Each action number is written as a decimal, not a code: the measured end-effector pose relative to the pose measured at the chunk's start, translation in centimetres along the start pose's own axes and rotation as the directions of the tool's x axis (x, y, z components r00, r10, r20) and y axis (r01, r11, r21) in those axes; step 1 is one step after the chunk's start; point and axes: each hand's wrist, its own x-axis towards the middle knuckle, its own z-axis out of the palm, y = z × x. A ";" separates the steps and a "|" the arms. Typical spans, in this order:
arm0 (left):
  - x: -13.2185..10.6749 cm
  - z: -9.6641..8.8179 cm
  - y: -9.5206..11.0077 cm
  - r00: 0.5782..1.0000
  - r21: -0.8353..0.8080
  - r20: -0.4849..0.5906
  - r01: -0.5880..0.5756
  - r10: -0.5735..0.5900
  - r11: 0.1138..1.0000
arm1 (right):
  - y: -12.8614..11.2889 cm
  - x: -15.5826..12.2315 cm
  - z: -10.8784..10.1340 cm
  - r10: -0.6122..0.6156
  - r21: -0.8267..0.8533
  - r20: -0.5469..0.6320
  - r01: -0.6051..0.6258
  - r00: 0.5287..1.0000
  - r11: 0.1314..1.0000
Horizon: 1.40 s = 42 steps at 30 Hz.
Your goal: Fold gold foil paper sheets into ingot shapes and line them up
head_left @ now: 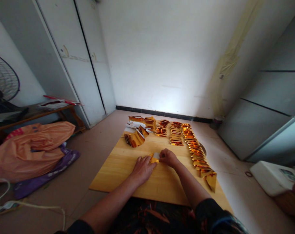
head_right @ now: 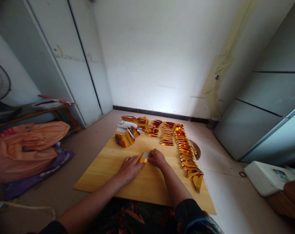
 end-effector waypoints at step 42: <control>2.9 0.9 -5.3 0.997 -0.361 0.068 0.047 -0.024 0.931 | -0.6 -2.9 2.9 -0.415 -0.012 -0.084 0.415 0.906 0.910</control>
